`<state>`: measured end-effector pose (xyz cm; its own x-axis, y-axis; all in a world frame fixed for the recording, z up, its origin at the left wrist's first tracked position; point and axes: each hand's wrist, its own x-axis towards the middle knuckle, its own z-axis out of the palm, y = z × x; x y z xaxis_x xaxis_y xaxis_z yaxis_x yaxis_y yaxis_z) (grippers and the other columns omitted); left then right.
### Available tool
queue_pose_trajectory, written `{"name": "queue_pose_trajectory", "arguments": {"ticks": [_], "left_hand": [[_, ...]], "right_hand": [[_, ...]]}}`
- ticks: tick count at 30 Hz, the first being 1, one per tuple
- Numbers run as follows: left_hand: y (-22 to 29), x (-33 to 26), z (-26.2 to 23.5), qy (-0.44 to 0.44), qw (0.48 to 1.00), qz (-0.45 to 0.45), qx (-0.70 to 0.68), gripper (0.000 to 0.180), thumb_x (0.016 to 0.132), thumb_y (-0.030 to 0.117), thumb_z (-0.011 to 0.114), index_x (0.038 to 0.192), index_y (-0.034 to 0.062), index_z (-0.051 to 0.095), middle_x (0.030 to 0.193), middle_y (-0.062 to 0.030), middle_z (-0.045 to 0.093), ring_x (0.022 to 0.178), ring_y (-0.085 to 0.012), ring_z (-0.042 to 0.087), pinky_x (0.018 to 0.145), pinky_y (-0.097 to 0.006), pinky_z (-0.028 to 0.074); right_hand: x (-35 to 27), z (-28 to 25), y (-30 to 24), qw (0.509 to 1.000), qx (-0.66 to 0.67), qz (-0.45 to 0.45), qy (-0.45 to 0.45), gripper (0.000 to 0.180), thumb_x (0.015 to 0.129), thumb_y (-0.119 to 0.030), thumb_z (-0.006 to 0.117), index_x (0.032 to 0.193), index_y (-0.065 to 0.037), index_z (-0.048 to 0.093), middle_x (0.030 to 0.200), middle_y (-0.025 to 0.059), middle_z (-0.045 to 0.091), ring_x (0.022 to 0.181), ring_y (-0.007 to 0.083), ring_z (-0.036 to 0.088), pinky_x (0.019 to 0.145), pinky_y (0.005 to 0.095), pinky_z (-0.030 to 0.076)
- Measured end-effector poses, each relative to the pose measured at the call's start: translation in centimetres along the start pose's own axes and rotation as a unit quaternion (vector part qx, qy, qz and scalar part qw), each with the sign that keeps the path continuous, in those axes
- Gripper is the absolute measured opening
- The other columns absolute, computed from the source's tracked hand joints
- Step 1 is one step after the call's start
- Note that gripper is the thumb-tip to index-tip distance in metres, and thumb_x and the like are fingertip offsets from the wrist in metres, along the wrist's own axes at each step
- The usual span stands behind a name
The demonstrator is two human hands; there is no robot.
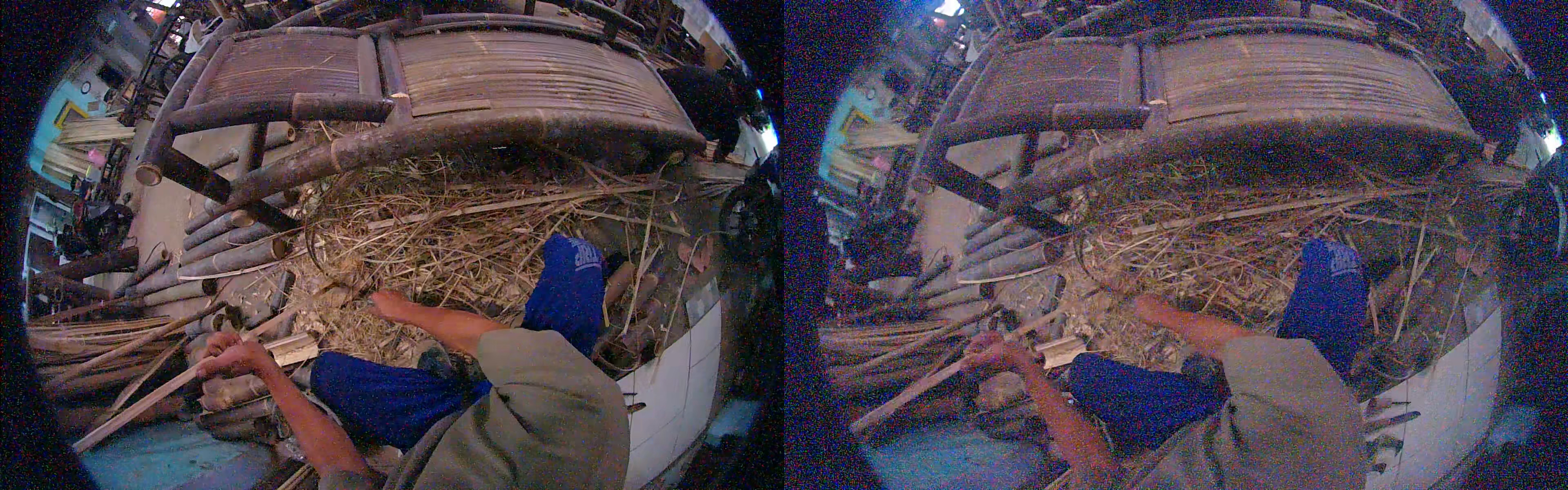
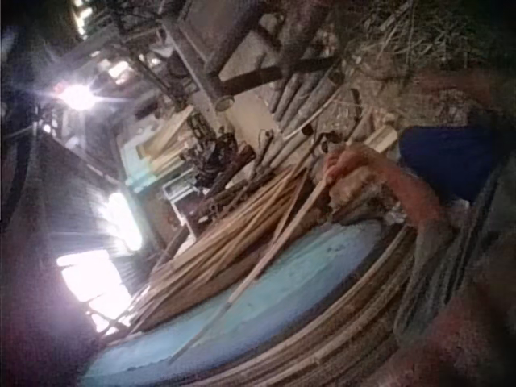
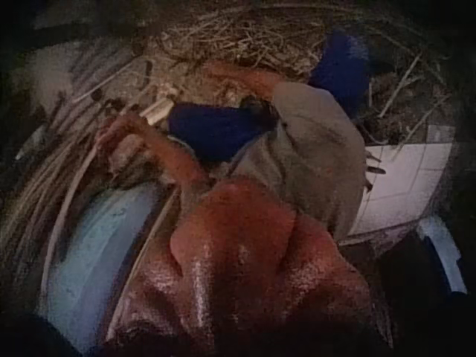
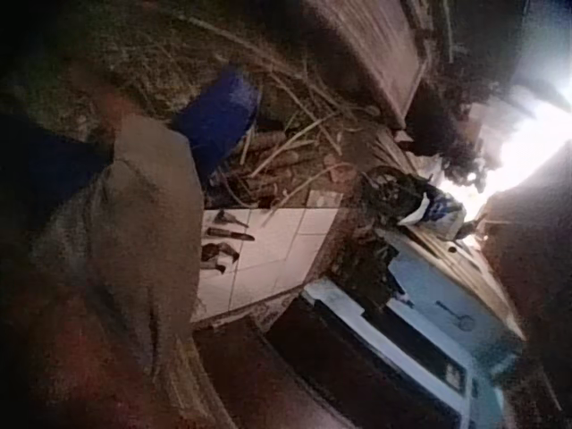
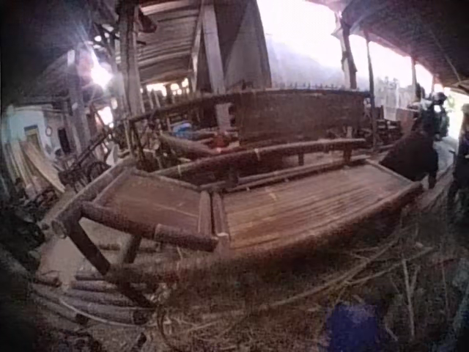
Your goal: The person sits on the floor and uses a knife to split and smooth thin bamboo strips. They repeatedly place the prepared strips into a large curved bamboo frame, aligning them with existing strips to form a woven panel.
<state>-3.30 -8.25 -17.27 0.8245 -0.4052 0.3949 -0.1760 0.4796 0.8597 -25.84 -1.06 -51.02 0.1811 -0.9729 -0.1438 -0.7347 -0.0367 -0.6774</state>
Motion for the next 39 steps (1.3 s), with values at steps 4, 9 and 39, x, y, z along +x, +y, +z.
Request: {"name": "queue_pose_trajectory", "arguments": {"ticks": [4,9,39], "left_hand": [[0.6,0.7,-2.3,0.021,0.998,0.009,0.056,0.058,0.099,0.066,0.013,0.073,0.0158,0.025,0.058,0.0013,0.029,0.052,-0.0120,0.027,0.045,-0.025,0.027],[2.6,-3.1,1.8,-0.003,1.000,-0.010,0.005,0.058,0.100,0.064,0.018,0.073,0.0156,0.032,0.062,0.0022,0.035,0.053,-0.0117,0.031,0.045,-0.025,0.029],[-0.5,-1.1,-10.8,-0.218,0.927,0.159,0.261,0.020,0.094,0.018,0.054,0.108,0.0045,0.054,0.105,-0.0134,0.059,0.092,-0.0264,0.062,0.082,-0.042,0.054]], "right_hand": [[-1.7,-0.7,-1.2,0.998,0.043,-0.033,-0.038,0.043,0.090,-0.040,0.059,0.093,0.003,0.064,0.091,0.0259,0.064,0.087,0.0428,0.064,0.076,0.0563,0.052],[-1.0,0.1,4.3,0.998,0.001,-0.055,0.034,0.045,0.088,-0.041,0.059,0.093,0.003,0.064,0.095,0.0267,0.065,0.089,0.0435,0.064,0.078,0.0547,0.053],[-10.2,3.5,5.4,0.983,0.077,0.145,-0.078,0.061,0.084,-0.056,0.060,0.093,0.004,0.066,0.085,0.0251,0.066,0.082,0.0416,0.066,0.072,0.0511,0.053]]}}
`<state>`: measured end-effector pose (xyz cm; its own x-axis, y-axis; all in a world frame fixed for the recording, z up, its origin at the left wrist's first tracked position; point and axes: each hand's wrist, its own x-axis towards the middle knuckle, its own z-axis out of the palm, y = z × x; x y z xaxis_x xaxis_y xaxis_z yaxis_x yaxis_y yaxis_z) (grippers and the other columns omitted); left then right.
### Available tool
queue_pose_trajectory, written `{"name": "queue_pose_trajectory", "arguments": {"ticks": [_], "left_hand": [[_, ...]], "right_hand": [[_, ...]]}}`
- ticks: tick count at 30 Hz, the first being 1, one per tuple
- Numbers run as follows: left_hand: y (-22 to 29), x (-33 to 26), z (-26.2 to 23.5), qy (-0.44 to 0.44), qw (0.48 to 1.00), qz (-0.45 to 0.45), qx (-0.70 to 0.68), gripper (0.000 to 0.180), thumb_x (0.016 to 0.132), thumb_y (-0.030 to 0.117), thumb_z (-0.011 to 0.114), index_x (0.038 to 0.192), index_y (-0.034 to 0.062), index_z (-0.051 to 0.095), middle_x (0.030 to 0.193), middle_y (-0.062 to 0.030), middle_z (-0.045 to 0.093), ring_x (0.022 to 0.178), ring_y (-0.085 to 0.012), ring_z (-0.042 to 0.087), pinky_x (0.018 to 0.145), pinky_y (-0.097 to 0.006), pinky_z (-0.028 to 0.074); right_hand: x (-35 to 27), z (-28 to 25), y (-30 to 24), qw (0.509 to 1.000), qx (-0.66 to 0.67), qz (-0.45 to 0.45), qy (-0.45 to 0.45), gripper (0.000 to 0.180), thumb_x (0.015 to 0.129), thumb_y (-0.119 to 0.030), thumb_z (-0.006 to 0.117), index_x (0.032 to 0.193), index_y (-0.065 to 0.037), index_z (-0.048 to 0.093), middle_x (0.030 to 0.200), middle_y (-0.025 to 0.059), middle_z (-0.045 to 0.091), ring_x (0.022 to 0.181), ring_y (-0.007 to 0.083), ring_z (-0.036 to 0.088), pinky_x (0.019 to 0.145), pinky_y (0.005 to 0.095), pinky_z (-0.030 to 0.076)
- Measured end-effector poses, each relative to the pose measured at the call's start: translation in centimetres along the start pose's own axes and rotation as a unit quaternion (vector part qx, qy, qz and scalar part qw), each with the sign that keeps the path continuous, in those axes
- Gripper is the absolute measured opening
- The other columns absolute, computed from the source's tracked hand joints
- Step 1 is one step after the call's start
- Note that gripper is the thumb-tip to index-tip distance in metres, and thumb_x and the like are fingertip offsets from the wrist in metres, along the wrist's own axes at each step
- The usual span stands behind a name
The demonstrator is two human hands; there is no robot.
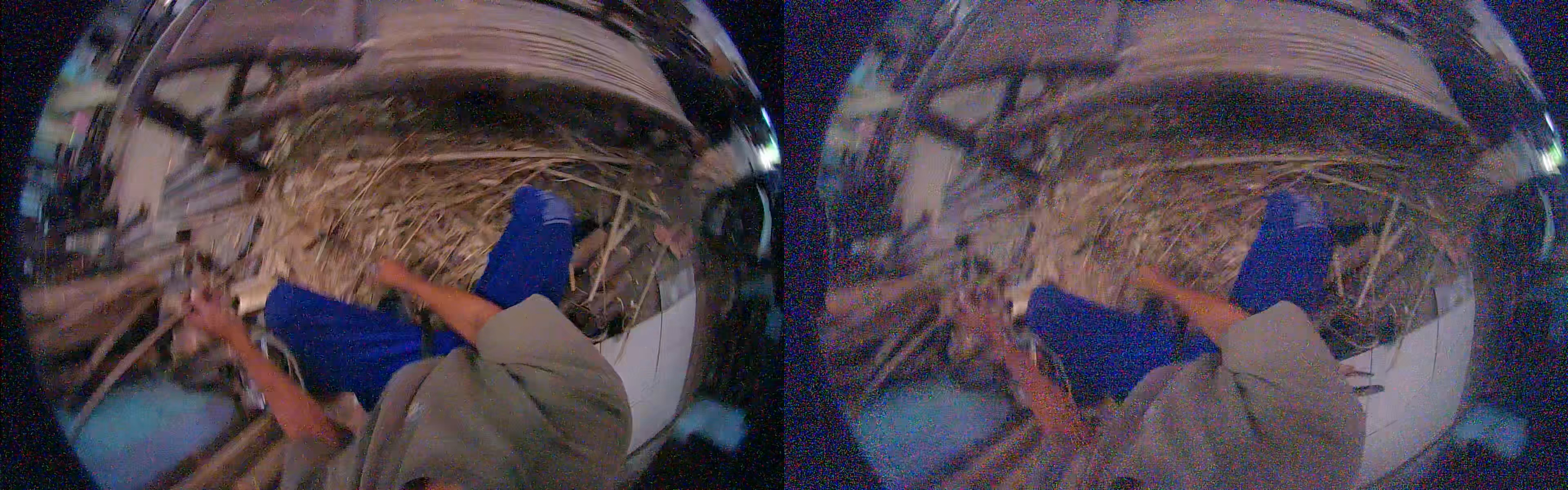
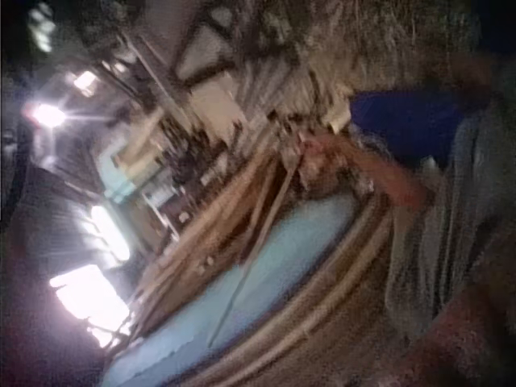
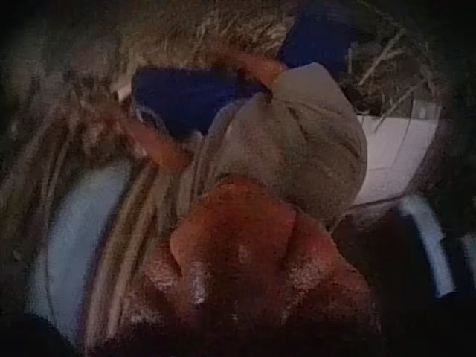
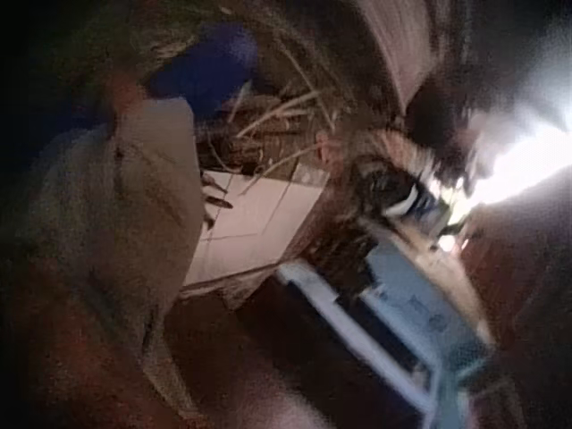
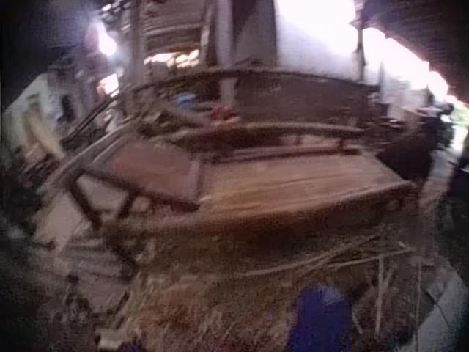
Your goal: The person sits on the floor and uses a knife to split and smooth thin bamboo strips. They repeatedly place the prepared strips into a large curved bamboo frame, aligning them with existing strips to form a woven panel.
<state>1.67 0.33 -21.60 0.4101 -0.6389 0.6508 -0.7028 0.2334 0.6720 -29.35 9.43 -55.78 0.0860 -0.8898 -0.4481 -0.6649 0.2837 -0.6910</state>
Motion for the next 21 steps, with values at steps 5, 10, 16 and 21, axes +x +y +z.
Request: {"name": "queue_pose_trajectory", "arguments": {"ticks": [5,10,16,21], "left_hand": [[-1.0,-0.9,-0.5,-0.011,0.987,0.054,0.151,0.025,0.090,0.005,0.057,0.114,0.0076,0.049,0.104,-0.0118,0.058,0.092,-0.0259,0.062,0.085,-0.043,0.055],[-3.1,-2.0,-2.0,-0.010,0.979,-0.118,-0.167,0.014,0.089,0.002,0.049,0.102,0.0033,0.043,0.087,-0.0123,0.059,0.080,-0.0245,0.063,0.079,-0.042,0.057],[0.3,-1.7,-1.4,-0.007,0.979,-0.115,-0.169,0.016,0.088,0.003,0.047,0.103,0.0031,0.040,0.082,-0.0138,0.060,0.078,-0.0243,0.064,0.080,-0.040,0.056],[-1.4,-0.3,-1.5,0.009,0.919,-0.257,-0.297,0.014,0.092,0.005,0.044,0.105,0.0041,0.040,0.086,-0.0138,0.061,0.081,-0.0238,0.063,0.079,-0.037,0.055]], "right_hand": [[-1.4,-0.9,-0.3,0.991,-0.061,-0.076,0.097,0.055,0.084,-0.055,0.061,0.088,0.000,0.067,0.082,0.0252,0.067,0.078,0.0422,0.066,0.072,0.0511,0.053],[-4.6,-3.0,-4.0,0.997,0.005,-0.062,0.039,0.053,0.085,-0.052,0.059,0.084,0.001,0.066,0.077,0.0244,0.066,0.074,0.0437,0.065,0.071,0.0513,0.051],[-5.3,-5.5,-6.2,0.998,0.045,0.008,0.032,0.053,0.085,-0.050,0.058,0.083,0.003,0.065,0.077,0.0250,0.065,0.074,0.0431,0.065,0.071,0.0521,0.050],[-3.8,-4.5,-5.6,0.998,-0.051,0.006,0.021,0.049,0.085,-0.047,0.061,0.088,0.002,0.064,0.083,0.0258,0.066,0.078,0.0428,0.065,0.073,0.0524,0.051]]}}
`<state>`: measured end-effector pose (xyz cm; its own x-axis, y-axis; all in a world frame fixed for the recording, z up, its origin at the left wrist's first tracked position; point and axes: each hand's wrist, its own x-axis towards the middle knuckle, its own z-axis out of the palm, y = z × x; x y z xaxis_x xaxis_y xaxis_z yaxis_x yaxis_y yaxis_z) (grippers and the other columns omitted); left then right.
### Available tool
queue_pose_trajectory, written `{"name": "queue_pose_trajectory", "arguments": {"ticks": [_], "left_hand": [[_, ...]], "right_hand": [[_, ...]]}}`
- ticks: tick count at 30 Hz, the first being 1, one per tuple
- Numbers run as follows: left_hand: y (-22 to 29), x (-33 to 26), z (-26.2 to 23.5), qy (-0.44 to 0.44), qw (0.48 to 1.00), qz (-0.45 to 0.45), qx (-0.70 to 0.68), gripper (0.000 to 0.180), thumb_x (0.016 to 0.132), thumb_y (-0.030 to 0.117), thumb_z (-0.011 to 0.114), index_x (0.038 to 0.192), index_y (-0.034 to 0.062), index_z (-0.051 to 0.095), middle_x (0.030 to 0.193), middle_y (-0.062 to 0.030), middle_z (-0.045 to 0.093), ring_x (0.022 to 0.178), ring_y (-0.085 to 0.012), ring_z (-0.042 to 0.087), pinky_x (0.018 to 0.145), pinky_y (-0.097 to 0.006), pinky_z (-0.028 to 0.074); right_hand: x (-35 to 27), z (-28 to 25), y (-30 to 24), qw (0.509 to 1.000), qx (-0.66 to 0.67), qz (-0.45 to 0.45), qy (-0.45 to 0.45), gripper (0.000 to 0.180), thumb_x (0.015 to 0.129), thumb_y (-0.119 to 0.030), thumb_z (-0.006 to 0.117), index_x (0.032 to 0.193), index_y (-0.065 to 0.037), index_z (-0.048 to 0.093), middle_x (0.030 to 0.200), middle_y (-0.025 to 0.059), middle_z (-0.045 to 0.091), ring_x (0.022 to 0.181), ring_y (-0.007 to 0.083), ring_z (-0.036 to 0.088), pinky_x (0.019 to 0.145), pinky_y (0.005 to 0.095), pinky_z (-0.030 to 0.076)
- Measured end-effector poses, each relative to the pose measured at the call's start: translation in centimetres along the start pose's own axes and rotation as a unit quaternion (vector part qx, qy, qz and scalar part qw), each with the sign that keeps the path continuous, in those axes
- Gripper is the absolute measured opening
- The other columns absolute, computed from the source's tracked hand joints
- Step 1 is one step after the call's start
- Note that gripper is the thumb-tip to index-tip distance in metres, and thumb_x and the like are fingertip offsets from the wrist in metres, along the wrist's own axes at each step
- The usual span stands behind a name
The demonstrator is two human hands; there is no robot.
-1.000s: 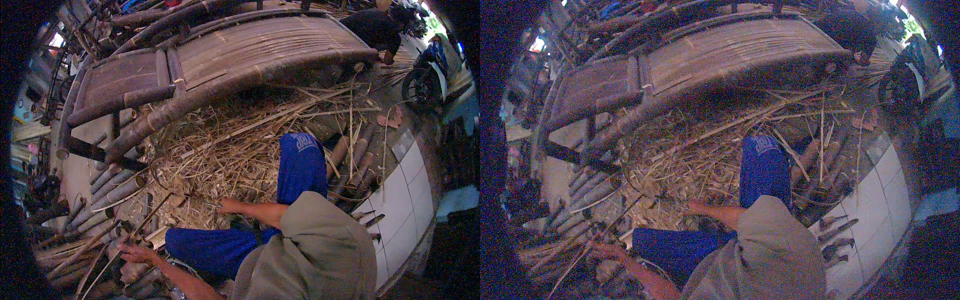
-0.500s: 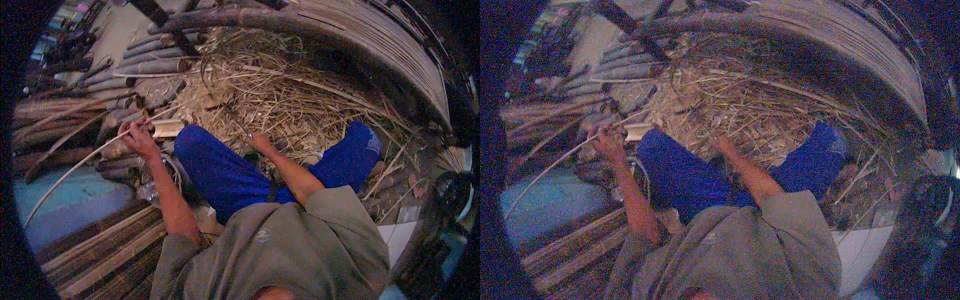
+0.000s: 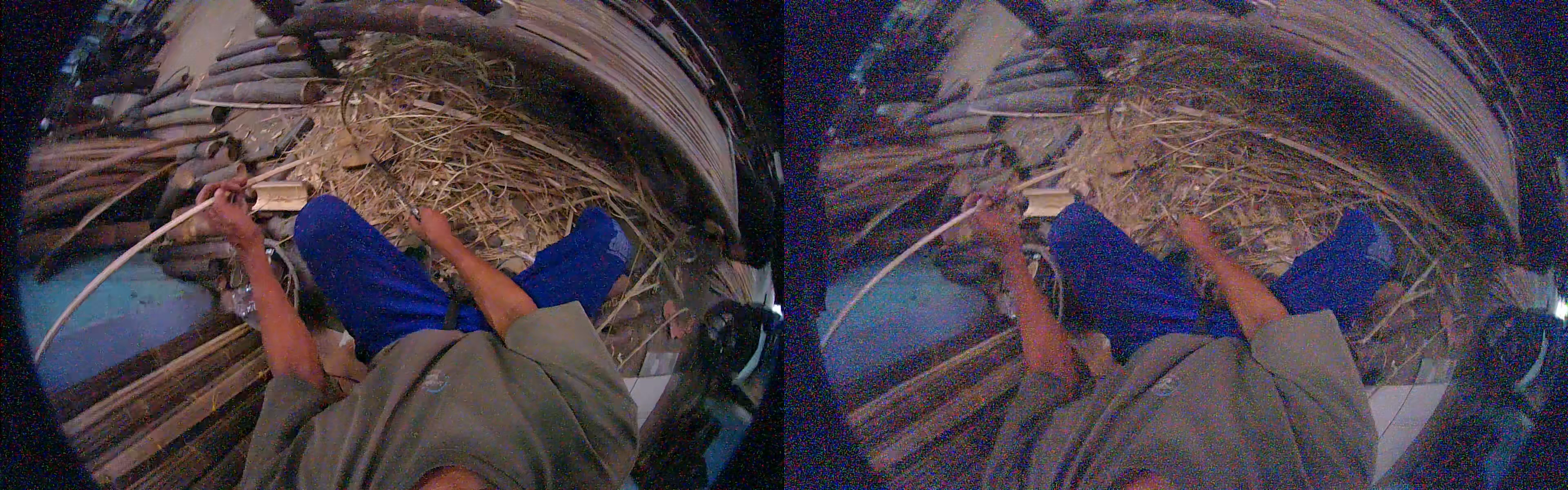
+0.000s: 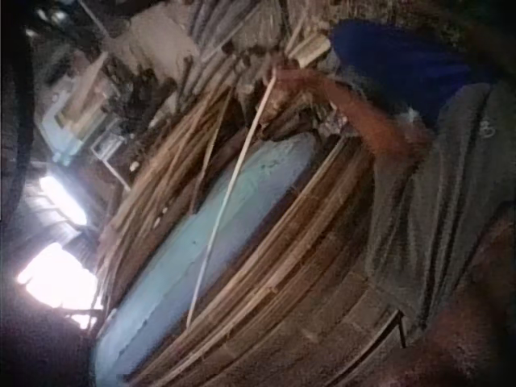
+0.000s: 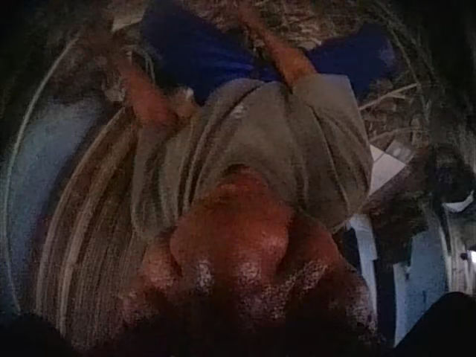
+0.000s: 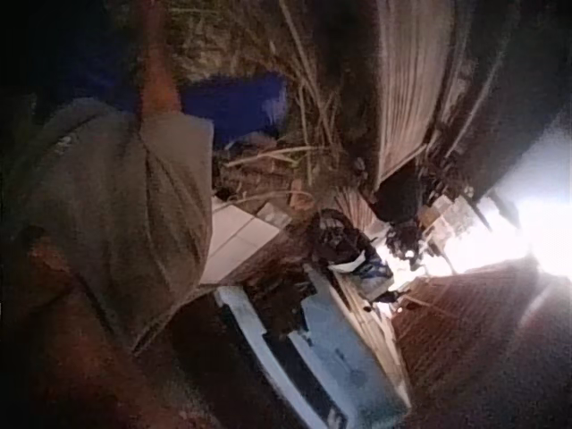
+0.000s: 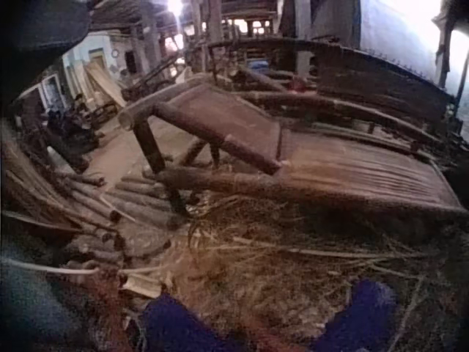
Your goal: The person sits on the floor and uses a knife to split and smooth thin bamboo strips. They repeatedly place the prepared strips into a large curved bamboo frame, aligning them with existing strips to form a woven panel.
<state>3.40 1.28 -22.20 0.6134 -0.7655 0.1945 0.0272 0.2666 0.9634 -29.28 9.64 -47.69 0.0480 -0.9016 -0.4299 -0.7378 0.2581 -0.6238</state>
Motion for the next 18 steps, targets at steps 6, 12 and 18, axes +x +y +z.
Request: {"name": "queue_pose_trajectory", "arguments": {"ticks": [6,12,18], "left_hand": [[6.3,1.2,3.2,-0.126,0.958,0.230,0.115,0.032,0.099,0.032,0.054,0.107,0.0007,0.051,0.102,-0.0190,0.066,0.086,-0.0252,0.068,0.070,-0.035,0.057],[14.7,-2.8,7.6,-0.200,0.960,0.187,0.063,0.033,0.099,0.029,0.056,0.110,-0.0014,0.055,0.099,-0.0140,0.066,0.084,-0.0246,0.068,0.067,-0.034,0.058],[10.2,2.3,9.2,-0.123,0.917,0.283,0.253,0.035,0.100,0.031,0.050,0.120,0.0033,0.058,0.107,-0.0122,0.063,0.093,-0.0247,0.065,0.076,-0.040,0.057]], "right_hand": [[1.9,2.0,4.6,0.998,-0.064,0.024,0.012,0.042,0.086,-0.042,0.063,0.095,-0.001,0.063,0.089,0.0217,0.068,0.084,0.0394,0.067,0.073,0.0528,0.053],[-1.4,-9.7,-12.8,0.903,0.008,-0.245,0.353,0.042,0.088,-0.043,0.062,0.106,-0.005,0.062,0.102,0.0169,0.065,0.098,0.0341,0.063,0.075,0.0473,0.053],[-3.1,-19.9,-16.7,0.837,0.023,-0.345,0.423,0.038,0.090,-0.046,0.061,0.086,-0.008,0.065,0.086,0.0133,0.066,0.077,0.0305,0.064,0.063,0.0434,0.051]]}}
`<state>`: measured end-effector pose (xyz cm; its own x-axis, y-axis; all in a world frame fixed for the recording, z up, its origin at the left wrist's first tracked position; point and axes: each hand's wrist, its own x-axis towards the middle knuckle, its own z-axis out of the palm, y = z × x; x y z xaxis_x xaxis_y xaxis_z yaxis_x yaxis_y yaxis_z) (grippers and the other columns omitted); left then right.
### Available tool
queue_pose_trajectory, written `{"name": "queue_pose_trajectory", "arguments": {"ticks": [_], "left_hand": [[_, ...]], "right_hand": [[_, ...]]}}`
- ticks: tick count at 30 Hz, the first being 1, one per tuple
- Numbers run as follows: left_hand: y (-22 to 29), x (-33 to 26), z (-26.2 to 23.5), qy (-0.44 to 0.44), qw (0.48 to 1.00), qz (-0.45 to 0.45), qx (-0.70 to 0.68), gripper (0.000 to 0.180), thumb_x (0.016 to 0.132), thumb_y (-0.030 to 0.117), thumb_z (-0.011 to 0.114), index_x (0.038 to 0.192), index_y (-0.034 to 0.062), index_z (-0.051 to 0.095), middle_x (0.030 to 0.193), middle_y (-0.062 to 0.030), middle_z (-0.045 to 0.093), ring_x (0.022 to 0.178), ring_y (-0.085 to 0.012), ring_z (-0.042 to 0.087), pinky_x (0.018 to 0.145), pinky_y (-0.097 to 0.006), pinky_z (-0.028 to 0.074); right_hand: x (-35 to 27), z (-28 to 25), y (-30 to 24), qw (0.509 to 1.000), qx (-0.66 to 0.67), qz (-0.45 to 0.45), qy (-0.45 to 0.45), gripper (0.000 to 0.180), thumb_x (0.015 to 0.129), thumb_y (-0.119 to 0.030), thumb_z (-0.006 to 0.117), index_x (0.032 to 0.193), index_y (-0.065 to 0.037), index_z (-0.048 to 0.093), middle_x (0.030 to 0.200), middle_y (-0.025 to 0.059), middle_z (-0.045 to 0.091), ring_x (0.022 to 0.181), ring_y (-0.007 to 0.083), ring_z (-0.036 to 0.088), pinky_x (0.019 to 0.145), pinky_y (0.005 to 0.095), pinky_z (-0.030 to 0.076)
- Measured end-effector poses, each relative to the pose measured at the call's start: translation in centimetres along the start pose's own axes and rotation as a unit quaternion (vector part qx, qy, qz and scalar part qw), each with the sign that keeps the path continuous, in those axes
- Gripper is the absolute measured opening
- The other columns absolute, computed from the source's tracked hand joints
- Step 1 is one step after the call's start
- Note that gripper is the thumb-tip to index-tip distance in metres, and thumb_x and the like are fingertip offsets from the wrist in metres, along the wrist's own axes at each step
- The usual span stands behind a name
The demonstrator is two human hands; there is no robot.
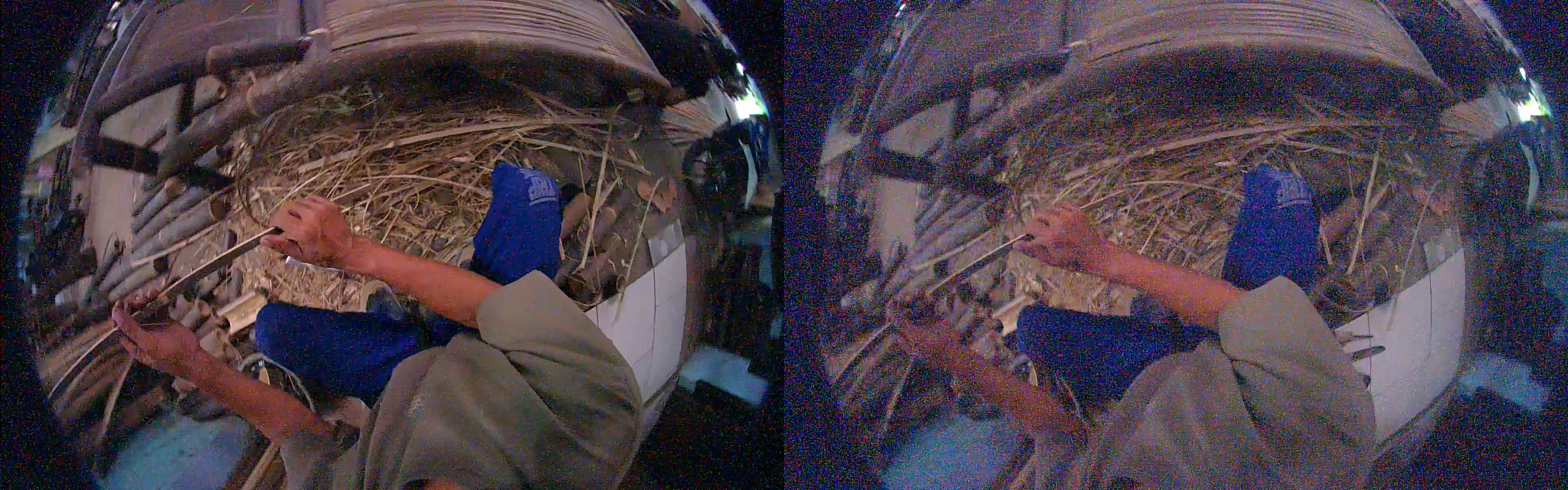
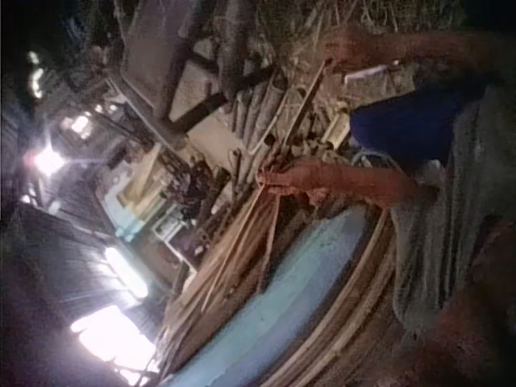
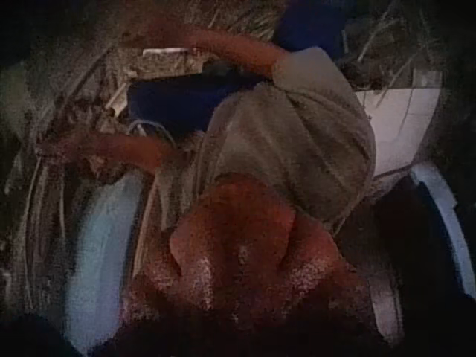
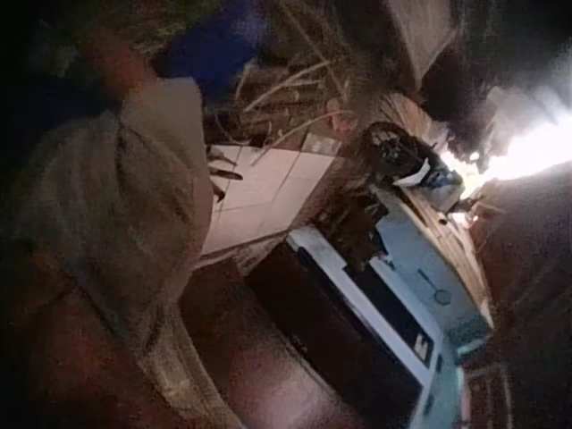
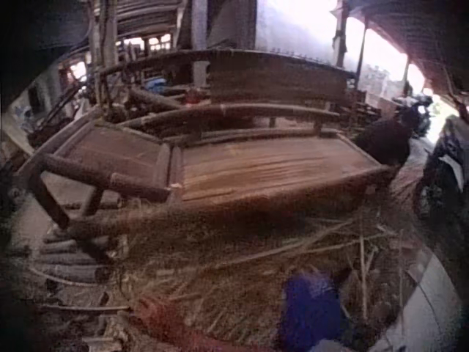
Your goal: The person sits on the floor and uses a knife to split and smooth thin bamboo strips. They repeatedly place the prepared strips into a large curved bamboo frame, aligning them with existing strips to form a woven panel.
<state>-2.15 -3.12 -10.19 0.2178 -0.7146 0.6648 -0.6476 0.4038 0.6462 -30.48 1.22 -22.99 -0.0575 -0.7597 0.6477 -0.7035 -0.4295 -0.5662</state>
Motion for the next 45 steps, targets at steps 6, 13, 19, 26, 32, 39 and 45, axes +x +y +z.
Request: {"name": "queue_pose_trajectory", "arguments": {"ticks": [6,13,19,26,32,39,45], "left_hand": [[-5.1,2.8,5.0,-0.080,0.989,0.079,0.100,0.039,0.101,0.029,0.051,0.118,-0.0055,0.059,0.117,-0.0204,0.062,0.107,-0.0287,0.062,0.083,-0.040,0.054],[4.6,4.0,12.5,0.089,0.930,0.316,0.166,0.040,0.099,0.034,0.057,0.117,-0.0011,0.060,0.122,-0.0201,0.058,0.117,-0.0334,0.053,0.100,-0.045,0.042],[4.2,7.1,16.3,0.002,0.900,0.362,0.241,0.051,0.097,0.039,0.059,0.131,0.0013,0.053,0.133,-0.0220,0.050,0.127,-0.0327,0.045,0.109,-0.047,0.030],[-2.8,6.2,13.0,0.064,0.991,-0.085,-0.077,0.072,0.097,0.059,0.043,0.149,0.0106,0.030,0.144,-0.0252,0.039,0.134,-0.0357,0.037,0.114,-0.053,0.024],[4.8,6.6,8.4,0.026,0.854,-0.196,-0.481,0.077,0.092,0.071,0.033,0.137,0.0094,0.042,0.108,-0.0205,0.062,0.098,-0.0327,0.062,0.089,-0.046,0.051],[0.0,7.1,-2.9,0.234,0.870,-0.209,-0.380,0.072,0.092,0.074,0.027,0.085,0.0094,0.057,0.053,0.0017,0.036,0.038,-0.0104,0.028,0.037,-0.027,0.022],[0.8,4.8,-6.6,0.329,0.906,-0.119,-0.237,0.064,0.097,0.068,0.022,0.080,0.0112,0.046,0.058,-0.0002,0.036,0.045,-0.0120,0.029,0.042,-0.027,0.026]], "right_hand": [[6.6,-8.9,11.4,0.978,-0.151,0.059,0.130,0.047,0.085,-0.047,0.065,0.057,-0.010,0.062,0.059,0.0122,0.060,0.056,0.0316,0.061,0.053,0.0416,0.048],[11.5,-19.1,22.9,0.936,-0.304,-0.033,0.174,0.058,0.077,-0.067,0.066,0.060,-0.011,0.064,0.056,0.0094,0.060,0.055,0.0296,0.061,0.052,0.0402,0.048],[9.9,-19.7,22.5,0.942,-0.318,0.106,0.014,0.065,0.073,-0.076,0.062,0.064,-0.012,0.068,0.056,0.0098,0.059,0.057,0.0294,0.063,0.054,0.0387,0.049],[8.2,-13.4,14.3,0.931,-0.056,0.327,-0.152,0.074,0.082,-0.081,0.042,0.073,-0.014,0.072,0.073,0.0156,0.068,0.070,0.0353,0.067,0.064,0.0464,0.053],[1.6,-1.7,8.5,0.905,0.109,0.287,-0.296,0.063,0.089,-0.065,0.056,0.074,-0.005,0.069,0.051,0.0032,0.046,0.052,0.0135,0.044,0.050,0.0341,0.039],[-6.3,8.1,3.6,0.994,-0.011,0.112,-0.013,0.034,0.095,-0.033,0.053,0.110,-0.004,0.062,0.113,0.0168,0.056,0.106,0.0389,0.052,0.089,0.0475,0.046],[-19.0,10.8,3.1,0.865,-0.119,0.233,-0.429,0.052,0.090,-0.031,0.062,0.130,-0.003,0.046,0.119,0.0219,0.054,0.114,0.0406,0.052,0.093,0.0506,0.045]]}}
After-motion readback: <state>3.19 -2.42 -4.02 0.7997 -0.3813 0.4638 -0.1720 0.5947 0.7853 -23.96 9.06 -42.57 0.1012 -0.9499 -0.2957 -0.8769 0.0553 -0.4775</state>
